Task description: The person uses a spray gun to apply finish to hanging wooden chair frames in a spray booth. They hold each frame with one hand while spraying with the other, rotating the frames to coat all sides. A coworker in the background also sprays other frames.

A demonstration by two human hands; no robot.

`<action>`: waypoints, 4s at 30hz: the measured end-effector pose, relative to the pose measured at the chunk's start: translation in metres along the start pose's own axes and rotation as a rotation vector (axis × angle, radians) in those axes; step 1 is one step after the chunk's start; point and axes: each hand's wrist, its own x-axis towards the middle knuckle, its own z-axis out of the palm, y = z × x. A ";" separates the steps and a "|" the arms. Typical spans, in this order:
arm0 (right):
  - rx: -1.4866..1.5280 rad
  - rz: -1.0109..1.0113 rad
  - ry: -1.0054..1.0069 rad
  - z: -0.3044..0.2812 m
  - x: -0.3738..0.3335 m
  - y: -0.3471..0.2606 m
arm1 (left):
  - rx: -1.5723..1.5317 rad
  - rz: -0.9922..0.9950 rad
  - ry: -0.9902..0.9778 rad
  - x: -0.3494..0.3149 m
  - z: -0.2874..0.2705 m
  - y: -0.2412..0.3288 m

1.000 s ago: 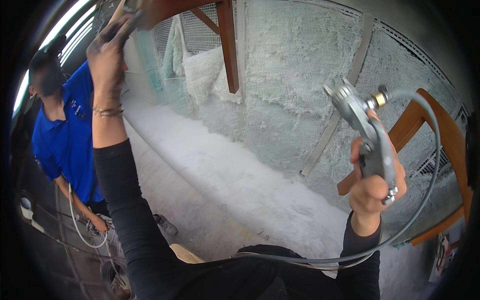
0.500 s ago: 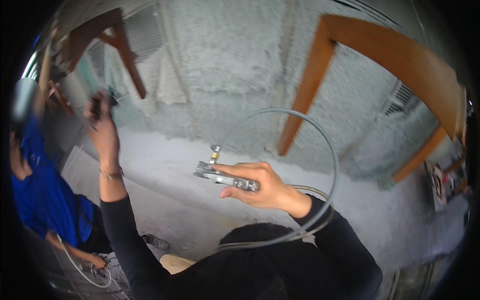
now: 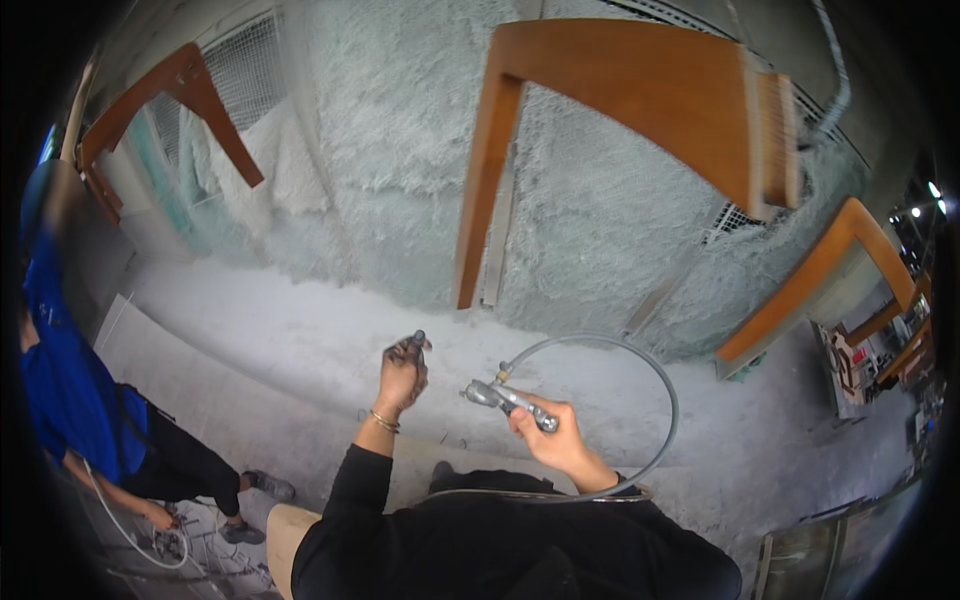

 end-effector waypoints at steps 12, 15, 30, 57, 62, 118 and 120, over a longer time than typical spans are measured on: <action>0.125 -0.095 0.287 0.045 0.002 0.011 | 0.628 0.606 -0.339 0.023 -0.047 0.070; 0.242 0.040 0.331 0.055 0.002 0.010 | 0.871 0.981 -0.010 0.067 -0.078 0.176; 0.335 0.245 0.558 0.050 -0.040 0.019 | 0.309 0.551 -0.848 0.207 -0.031 0.291; -0.239 -0.904 0.588 -0.177 -0.092 -0.067 | 0.005 0.312 -0.178 -0.107 0.061 0.238; -0.316 -0.884 0.527 -0.157 -0.079 -0.083 | -0.176 0.162 -0.347 -0.098 0.045 0.243; -0.107 -0.802 0.690 -0.162 0.019 -0.105 | -0.123 0.246 -0.121 -0.068 0.006 0.260; -0.101 -0.779 0.646 -0.157 0.022 -0.104 | 0.028 0.362 -0.073 -0.064 0.000 0.262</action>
